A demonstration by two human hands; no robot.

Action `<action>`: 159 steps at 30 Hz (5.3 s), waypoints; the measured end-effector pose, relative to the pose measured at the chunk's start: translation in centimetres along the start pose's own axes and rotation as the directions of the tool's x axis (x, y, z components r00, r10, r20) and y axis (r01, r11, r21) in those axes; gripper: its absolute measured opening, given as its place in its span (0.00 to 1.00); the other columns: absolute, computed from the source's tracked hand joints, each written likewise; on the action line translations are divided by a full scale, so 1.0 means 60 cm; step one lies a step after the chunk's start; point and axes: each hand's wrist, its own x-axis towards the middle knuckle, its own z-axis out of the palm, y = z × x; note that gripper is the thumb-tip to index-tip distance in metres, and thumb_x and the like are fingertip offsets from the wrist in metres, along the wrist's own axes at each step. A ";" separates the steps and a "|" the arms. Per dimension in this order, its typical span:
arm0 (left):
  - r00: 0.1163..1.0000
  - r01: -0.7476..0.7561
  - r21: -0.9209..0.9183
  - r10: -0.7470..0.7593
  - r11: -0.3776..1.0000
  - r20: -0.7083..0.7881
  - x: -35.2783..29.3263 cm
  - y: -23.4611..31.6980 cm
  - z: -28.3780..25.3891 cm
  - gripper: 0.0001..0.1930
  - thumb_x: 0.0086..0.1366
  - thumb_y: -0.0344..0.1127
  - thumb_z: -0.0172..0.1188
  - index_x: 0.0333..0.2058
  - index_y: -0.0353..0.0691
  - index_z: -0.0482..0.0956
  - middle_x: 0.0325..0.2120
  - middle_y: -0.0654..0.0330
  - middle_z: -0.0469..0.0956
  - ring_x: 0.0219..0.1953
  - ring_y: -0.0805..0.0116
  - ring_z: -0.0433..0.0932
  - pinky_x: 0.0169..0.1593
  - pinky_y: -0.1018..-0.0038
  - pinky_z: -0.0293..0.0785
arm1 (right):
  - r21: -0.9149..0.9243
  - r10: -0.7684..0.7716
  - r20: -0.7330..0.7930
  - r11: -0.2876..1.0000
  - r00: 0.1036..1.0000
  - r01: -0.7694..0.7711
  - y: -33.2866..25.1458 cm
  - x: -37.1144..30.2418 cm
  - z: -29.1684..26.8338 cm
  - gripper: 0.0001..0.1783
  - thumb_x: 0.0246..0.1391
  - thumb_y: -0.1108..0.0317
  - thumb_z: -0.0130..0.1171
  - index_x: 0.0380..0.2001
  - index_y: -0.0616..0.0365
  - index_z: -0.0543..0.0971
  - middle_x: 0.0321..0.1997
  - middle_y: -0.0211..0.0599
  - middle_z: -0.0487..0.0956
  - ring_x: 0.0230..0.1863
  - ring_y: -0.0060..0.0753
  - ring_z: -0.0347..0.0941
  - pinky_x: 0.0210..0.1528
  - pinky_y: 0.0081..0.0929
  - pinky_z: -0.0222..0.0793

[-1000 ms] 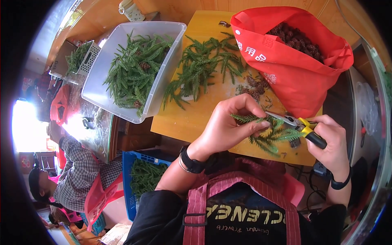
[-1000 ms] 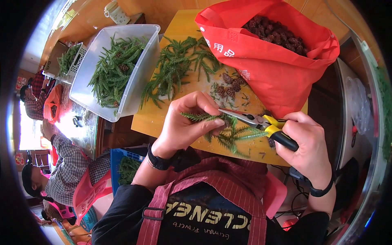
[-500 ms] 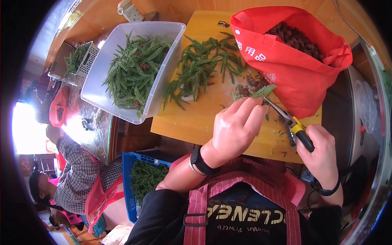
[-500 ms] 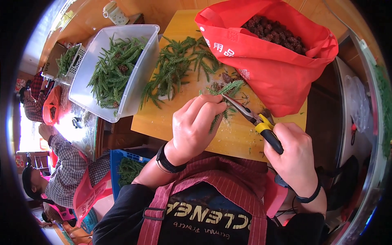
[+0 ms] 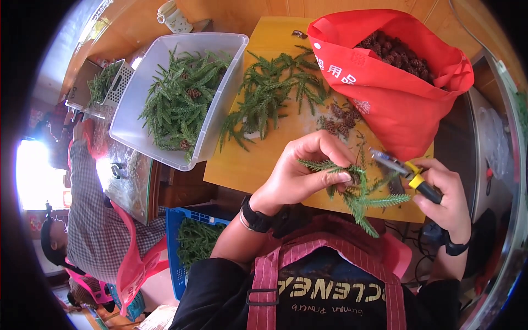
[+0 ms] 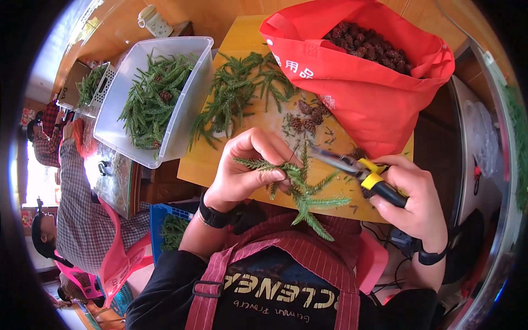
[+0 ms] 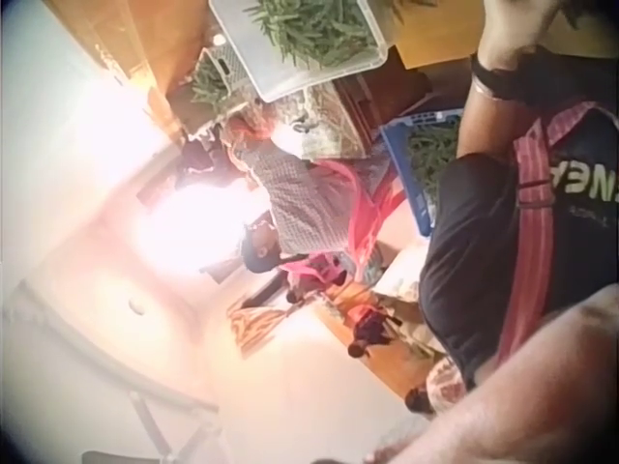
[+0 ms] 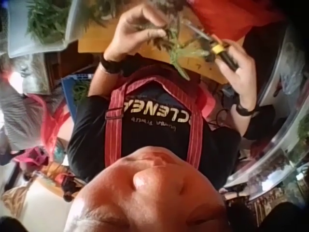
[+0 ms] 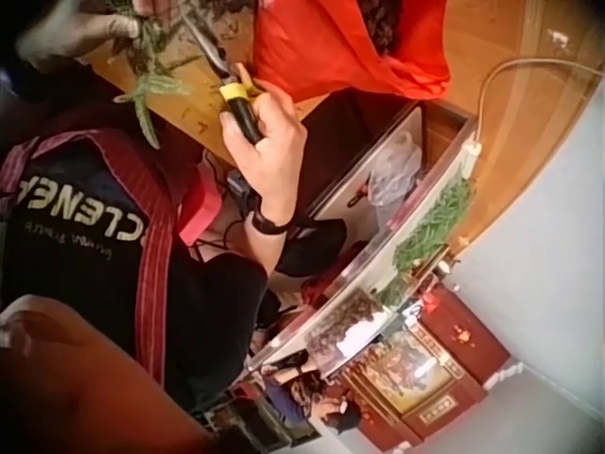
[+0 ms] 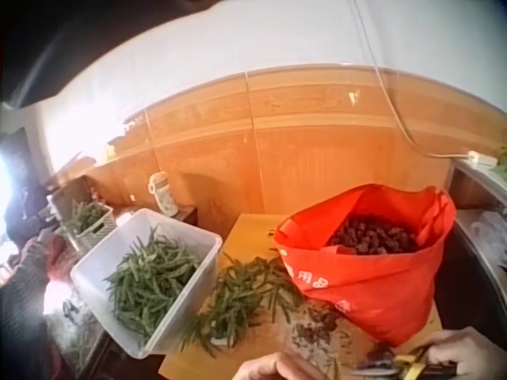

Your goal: Trimming small evergreen plant branches using snips at a production workstation.

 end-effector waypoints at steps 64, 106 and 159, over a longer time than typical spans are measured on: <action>0.955 0.201 -0.143 -0.161 0.969 0.251 -0.015 -0.014 0.008 0.08 0.54 0.23 0.61 0.31 0.36 0.71 0.33 0.59 0.75 0.37 0.74 0.74 0.42 0.77 0.70 | -0.270 -0.727 0.021 0.657 0.687 0.704 -0.023 0.085 0.062 0.14 0.38 0.62 0.65 0.33 0.50 0.80 0.42 0.34 0.76 0.47 0.45 0.67 0.43 0.39 0.66; 0.980 0.144 0.227 -0.171 0.963 0.104 -0.008 0.009 0.033 0.08 0.52 0.23 0.64 0.28 0.36 0.73 0.29 0.59 0.76 0.34 0.70 0.75 0.39 0.76 0.70 | -0.300 -0.598 0.065 0.752 0.799 0.587 -0.055 0.077 0.036 0.09 0.37 0.68 0.62 0.25 0.55 0.74 0.24 0.28 0.71 0.32 0.34 0.70 0.37 0.31 0.63; 0.977 0.154 0.265 -0.187 0.952 0.105 -0.007 0.007 0.028 0.07 0.53 0.23 0.63 0.29 0.35 0.73 0.30 0.57 0.76 0.35 0.70 0.75 0.39 0.75 0.71 | -0.232 -0.378 0.078 0.893 0.922 0.386 -0.048 0.070 0.031 0.08 0.40 0.73 0.61 0.24 0.57 0.72 0.26 0.32 0.73 0.29 0.34 0.71 0.31 0.30 0.63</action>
